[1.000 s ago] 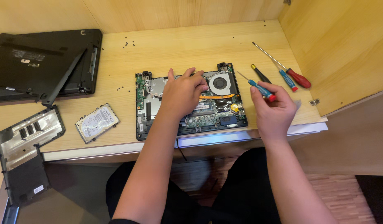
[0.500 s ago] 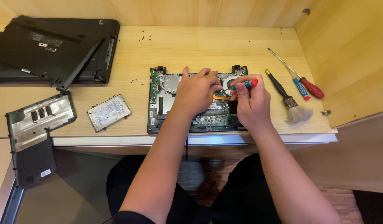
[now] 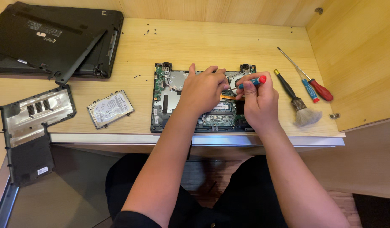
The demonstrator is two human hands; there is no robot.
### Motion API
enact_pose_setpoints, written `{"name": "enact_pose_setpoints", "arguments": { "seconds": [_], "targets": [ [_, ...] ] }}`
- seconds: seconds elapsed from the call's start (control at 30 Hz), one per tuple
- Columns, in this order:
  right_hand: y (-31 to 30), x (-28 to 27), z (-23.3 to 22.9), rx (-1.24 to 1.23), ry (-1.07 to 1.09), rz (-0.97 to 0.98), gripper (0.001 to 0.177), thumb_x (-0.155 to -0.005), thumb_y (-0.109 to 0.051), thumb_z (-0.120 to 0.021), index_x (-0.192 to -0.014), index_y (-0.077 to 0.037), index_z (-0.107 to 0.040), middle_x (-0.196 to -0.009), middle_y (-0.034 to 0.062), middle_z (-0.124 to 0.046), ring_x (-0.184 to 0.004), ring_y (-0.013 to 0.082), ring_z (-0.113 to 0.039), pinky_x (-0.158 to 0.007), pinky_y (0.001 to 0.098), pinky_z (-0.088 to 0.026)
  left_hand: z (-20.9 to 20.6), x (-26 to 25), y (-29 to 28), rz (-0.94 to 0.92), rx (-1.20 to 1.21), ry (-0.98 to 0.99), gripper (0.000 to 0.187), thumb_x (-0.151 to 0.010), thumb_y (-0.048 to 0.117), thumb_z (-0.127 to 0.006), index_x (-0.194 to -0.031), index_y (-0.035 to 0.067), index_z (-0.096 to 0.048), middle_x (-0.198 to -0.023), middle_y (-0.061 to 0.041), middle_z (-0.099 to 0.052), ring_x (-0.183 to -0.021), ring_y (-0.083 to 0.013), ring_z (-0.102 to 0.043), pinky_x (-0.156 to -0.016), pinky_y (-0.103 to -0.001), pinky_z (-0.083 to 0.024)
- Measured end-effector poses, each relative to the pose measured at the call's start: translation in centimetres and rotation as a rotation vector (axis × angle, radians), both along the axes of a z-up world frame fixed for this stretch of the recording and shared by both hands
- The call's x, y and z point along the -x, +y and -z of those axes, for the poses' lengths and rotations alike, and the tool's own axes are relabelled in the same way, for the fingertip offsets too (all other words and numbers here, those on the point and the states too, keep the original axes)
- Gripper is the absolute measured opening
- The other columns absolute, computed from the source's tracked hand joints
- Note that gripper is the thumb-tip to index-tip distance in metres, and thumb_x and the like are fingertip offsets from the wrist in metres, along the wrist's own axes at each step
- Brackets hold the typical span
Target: The person uses a screwdriver to remove screws from a disassembled laptop motherboard, then uses a brush to clean dust from the fan and surrounding components.
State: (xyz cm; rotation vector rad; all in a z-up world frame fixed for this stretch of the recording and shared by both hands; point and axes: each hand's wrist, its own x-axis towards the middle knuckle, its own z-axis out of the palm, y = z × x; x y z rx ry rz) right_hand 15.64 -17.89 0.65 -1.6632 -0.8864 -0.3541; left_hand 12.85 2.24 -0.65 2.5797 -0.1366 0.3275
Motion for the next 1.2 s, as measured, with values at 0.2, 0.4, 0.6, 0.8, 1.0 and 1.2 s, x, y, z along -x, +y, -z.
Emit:
{"name": "enact_pose_setpoints", "arguments": {
  "seconds": [0.2,0.4,0.6,0.8,1.0,1.2],
  "targets": [
    [0.1,0.0,0.1,-0.004,-0.010,0.003,0.023,-0.128,-0.016,-0.052,-0.113,0.000,-0.059,-0.104,0.0222,-0.080,-0.074,0.0303,-0.080,-0.067,0.0444,-0.067,0.2,0.0,0.0,-0.006,0.001,-0.003,0.016,-0.116,0.029,-0.068,-0.115,0.020,-0.082,-0.159,-0.011,-0.075,-0.159,-0.0329,-0.061,-0.133,-0.084,-0.015],
    [0.0,-0.1,0.0,0.002,-0.005,-0.015,0.024,-0.128,-0.016,-0.051,-0.113,0.001,-0.059,-0.102,0.0231,-0.079,-0.073,0.0297,-0.079,-0.067,0.0444,-0.067,0.4,-0.1,0.0,-0.004,-0.002,-0.017,0.016,-0.116,0.029,-0.069,-0.114,0.020,-0.081,-0.158,-0.010,-0.076,-0.158,-0.0325,-0.062,-0.133,-0.084,-0.015],
    [0.0,-0.1,-0.1,0.000,-0.019,-0.025,0.023,-0.128,-0.015,-0.050,-0.114,0.001,-0.058,-0.103,0.0225,-0.079,-0.073,0.0293,-0.079,-0.067,0.0443,-0.067,0.0,0.1,0.0,-0.001,-0.005,-0.020,0.016,-0.116,0.030,-0.069,-0.114,0.020,-0.081,-0.158,-0.011,-0.076,-0.158,-0.0332,-0.063,-0.132,-0.085,-0.015],
    [0.0,-0.2,0.1,0.017,-0.010,-0.023,0.023,-0.128,-0.016,-0.051,-0.114,0.001,-0.058,-0.103,0.0225,-0.078,-0.074,0.0295,-0.079,-0.068,0.0452,-0.067,-0.1,0.2,0.0,-0.002,-0.004,-0.020,0.016,-0.116,0.029,-0.069,-0.114,0.019,-0.081,-0.157,-0.011,-0.076,-0.157,-0.0334,-0.063,-0.132,-0.084,-0.016],
    [0.8,-0.9,-0.5,0.043,0.059,-0.030,0.027,-0.129,-0.020,-0.050,-0.114,0.000,-0.058,-0.098,0.0209,-0.077,-0.072,0.0280,-0.076,-0.065,0.0444,-0.066,0.2,0.0,-0.1,-0.007,0.008,-0.005,0.015,-0.116,0.029,-0.070,-0.113,0.019,-0.081,-0.158,-0.011,-0.075,-0.158,-0.0330,-0.062,-0.132,-0.084,-0.015],
    [2.0,-2.0,0.3,-0.012,0.284,-0.021,0.024,-0.131,-0.024,-0.041,-0.118,-0.006,-0.048,-0.096,0.0145,-0.070,-0.070,0.0178,-0.063,-0.059,0.0345,-0.057,0.7,-0.4,0.0,-0.010,-0.002,0.012,0.015,-0.116,0.030,-0.069,-0.115,0.020,-0.080,-0.160,-0.010,-0.074,-0.160,-0.0324,-0.061,-0.134,-0.083,-0.014]
  ]
}}
